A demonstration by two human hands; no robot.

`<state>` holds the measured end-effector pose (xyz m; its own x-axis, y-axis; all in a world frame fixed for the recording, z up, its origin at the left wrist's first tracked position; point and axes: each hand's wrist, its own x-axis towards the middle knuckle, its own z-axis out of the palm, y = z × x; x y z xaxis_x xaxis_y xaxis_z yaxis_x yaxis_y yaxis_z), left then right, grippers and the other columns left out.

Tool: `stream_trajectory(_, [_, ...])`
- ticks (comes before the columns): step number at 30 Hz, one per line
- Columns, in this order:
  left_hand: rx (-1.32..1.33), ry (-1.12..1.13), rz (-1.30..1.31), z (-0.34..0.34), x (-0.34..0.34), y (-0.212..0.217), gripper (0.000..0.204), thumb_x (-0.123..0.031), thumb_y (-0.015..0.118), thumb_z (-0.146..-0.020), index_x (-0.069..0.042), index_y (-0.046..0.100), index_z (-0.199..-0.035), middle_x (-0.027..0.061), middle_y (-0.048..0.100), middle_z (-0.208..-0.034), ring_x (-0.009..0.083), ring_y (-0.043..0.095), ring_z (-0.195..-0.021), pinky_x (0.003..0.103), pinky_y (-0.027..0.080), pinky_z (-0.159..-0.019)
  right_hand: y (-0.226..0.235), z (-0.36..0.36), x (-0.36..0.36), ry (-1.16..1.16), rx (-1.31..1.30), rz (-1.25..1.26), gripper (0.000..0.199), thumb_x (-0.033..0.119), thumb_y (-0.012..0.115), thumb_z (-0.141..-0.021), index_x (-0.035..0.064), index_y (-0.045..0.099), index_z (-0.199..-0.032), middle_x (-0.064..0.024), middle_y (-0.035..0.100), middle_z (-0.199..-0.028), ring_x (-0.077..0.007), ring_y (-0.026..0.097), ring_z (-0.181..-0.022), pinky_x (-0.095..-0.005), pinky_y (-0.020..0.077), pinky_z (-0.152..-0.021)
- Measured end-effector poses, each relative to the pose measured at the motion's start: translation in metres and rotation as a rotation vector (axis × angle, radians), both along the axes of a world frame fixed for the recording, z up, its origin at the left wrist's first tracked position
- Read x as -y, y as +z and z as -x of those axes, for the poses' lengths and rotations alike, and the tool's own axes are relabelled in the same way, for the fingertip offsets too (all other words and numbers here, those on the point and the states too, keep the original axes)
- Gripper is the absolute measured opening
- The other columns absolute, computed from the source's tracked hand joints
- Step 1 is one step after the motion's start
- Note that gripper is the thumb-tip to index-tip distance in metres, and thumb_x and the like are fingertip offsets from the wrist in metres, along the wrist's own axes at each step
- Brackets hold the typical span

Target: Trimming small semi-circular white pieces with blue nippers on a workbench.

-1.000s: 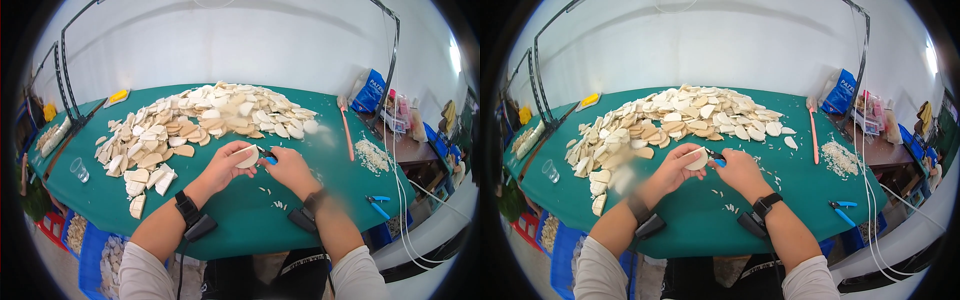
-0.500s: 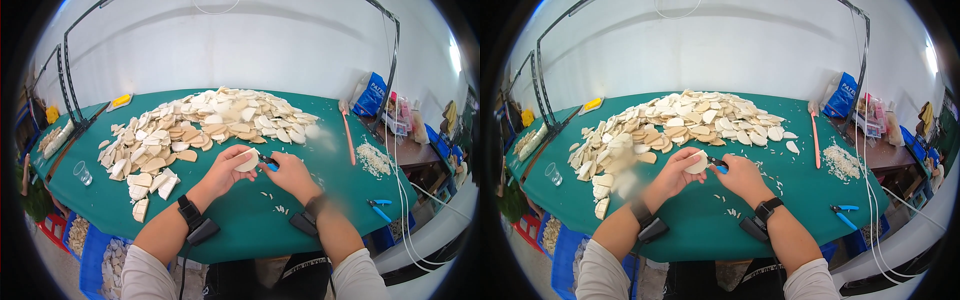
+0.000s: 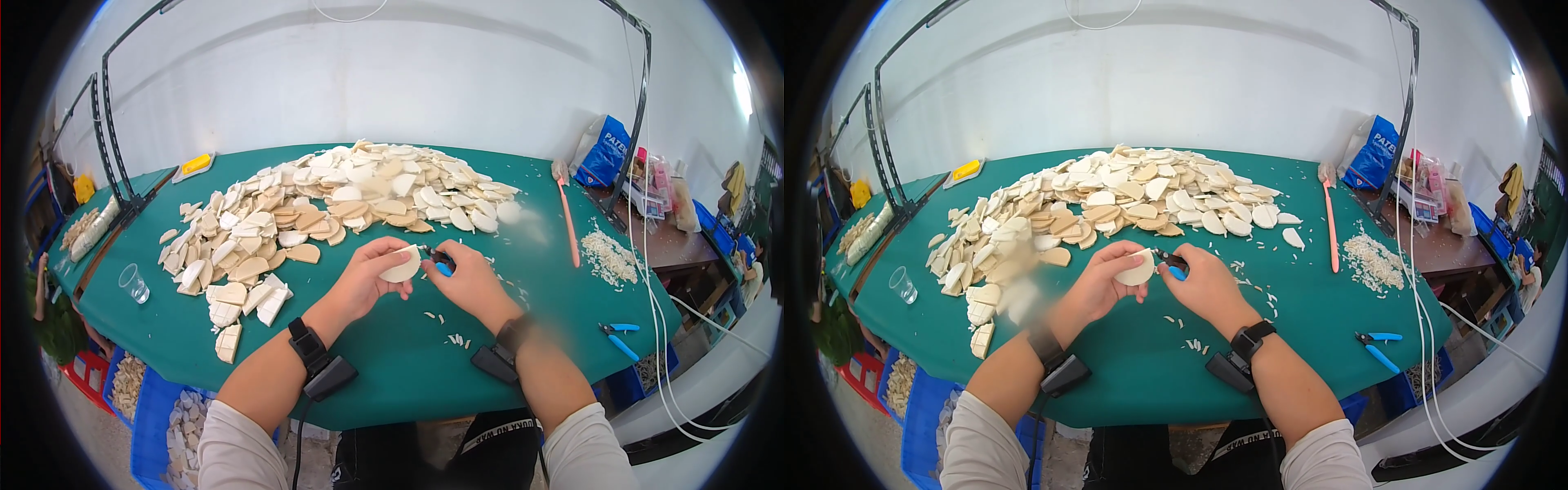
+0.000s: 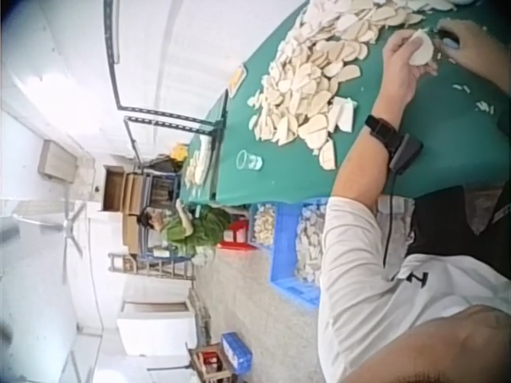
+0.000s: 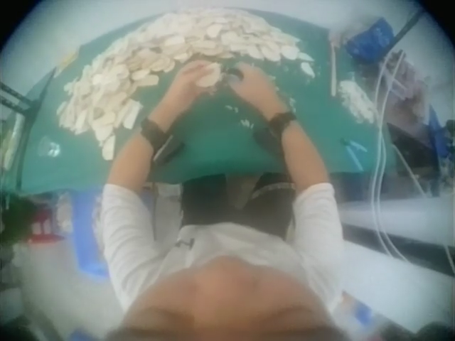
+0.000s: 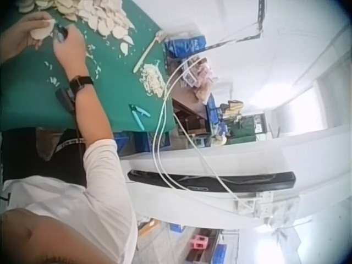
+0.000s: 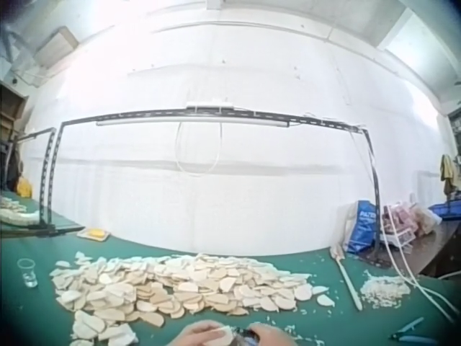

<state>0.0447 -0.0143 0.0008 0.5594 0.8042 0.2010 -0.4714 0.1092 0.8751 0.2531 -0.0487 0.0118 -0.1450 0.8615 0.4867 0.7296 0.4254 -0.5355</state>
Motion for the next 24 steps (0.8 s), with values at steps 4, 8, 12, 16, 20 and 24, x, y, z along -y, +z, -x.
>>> stream_trajectory(4, [-0.118,0.028,-0.004,0.002,0.002,0.001,0.02,-0.018,0.064,-0.098,-0.003,0.062,-0.112,0.0093,0.066,-0.094,0.0192,0.067,-0.071,0.033,0.055,-0.06,-0.003,0.008,0.0,0.151,-0.407,0.09,0.031,0.029,0.07,-0.095,0.0002,0.063,-0.101,-0.0087,0.067,-0.087,-0.0161,0.061,-0.076,-0.0313,0.0498,-0.069])
stream_trajectory(8, [-0.173,0.039,-0.016,-0.001,0.004,0.004,0.022,-0.019,0.065,-0.097,-0.003,0.063,-0.111,0.0084,0.065,-0.091,0.0177,0.066,-0.069,0.031,0.054,-0.059,0.0,0.009,0.004,0.147,-0.422,0.164,0.026,0.025,0.066,-0.098,0.0004,0.062,-0.104,-0.0037,0.064,-0.093,-0.0109,0.057,-0.089,-0.0285,0.0476,-0.079])
stream_trajectory(12, [-0.181,0.037,-0.033,0.0,0.004,0.002,0.023,-0.02,0.066,-0.097,-0.002,0.063,-0.111,0.0087,0.065,-0.092,0.0174,0.066,-0.069,0.03,0.054,-0.059,-0.006,0.008,0.0,0.174,-0.447,0.08,0.025,0.025,0.067,-0.097,0.0008,0.064,-0.102,-0.0053,0.066,-0.087,-0.0109,0.058,-0.079,-0.0278,0.0481,-0.072])
stream_trajectory(16, [-0.211,0.032,-0.036,-0.002,0.005,0.005,0.022,-0.02,0.066,-0.097,-0.003,0.063,-0.111,0.0088,0.066,-0.092,0.0168,0.066,-0.069,0.03,0.054,-0.059,-0.006,0.006,-0.002,0.179,-0.493,0.105,0.022,0.022,0.067,-0.096,0.0009,0.064,-0.102,-0.0043,0.065,-0.086,-0.0102,0.056,-0.079,-0.0273,0.047,-0.072])
stream_trajectory(20, [-0.223,0.026,-0.04,-0.003,0.005,0.004,0.022,-0.02,0.066,-0.097,-0.003,0.063,-0.111,0.0087,0.066,-0.092,0.0166,0.066,-0.069,0.03,0.054,-0.058,-0.004,0.005,0.0,0.191,-0.499,0.149,0.021,0.022,0.067,-0.096,0.0025,0.063,-0.103,-0.0013,0.062,-0.09,-0.0083,0.054,-0.081,-0.0252,0.0445,-0.072])
stream_trajectory(24, [-0.227,0.027,-0.049,-0.001,0.004,0.003,0.022,-0.02,0.067,-0.096,-0.003,0.063,-0.11,0.0085,0.066,-0.091,0.0167,0.066,-0.069,0.03,0.054,-0.058,-0.002,0.007,0.002,0.186,-0.447,0.127,0.02,0.021,0.067,-0.095,0.0017,0.064,-0.101,-0.0019,0.063,-0.088,-0.009,0.055,-0.08,-0.026,0.046,-0.071])
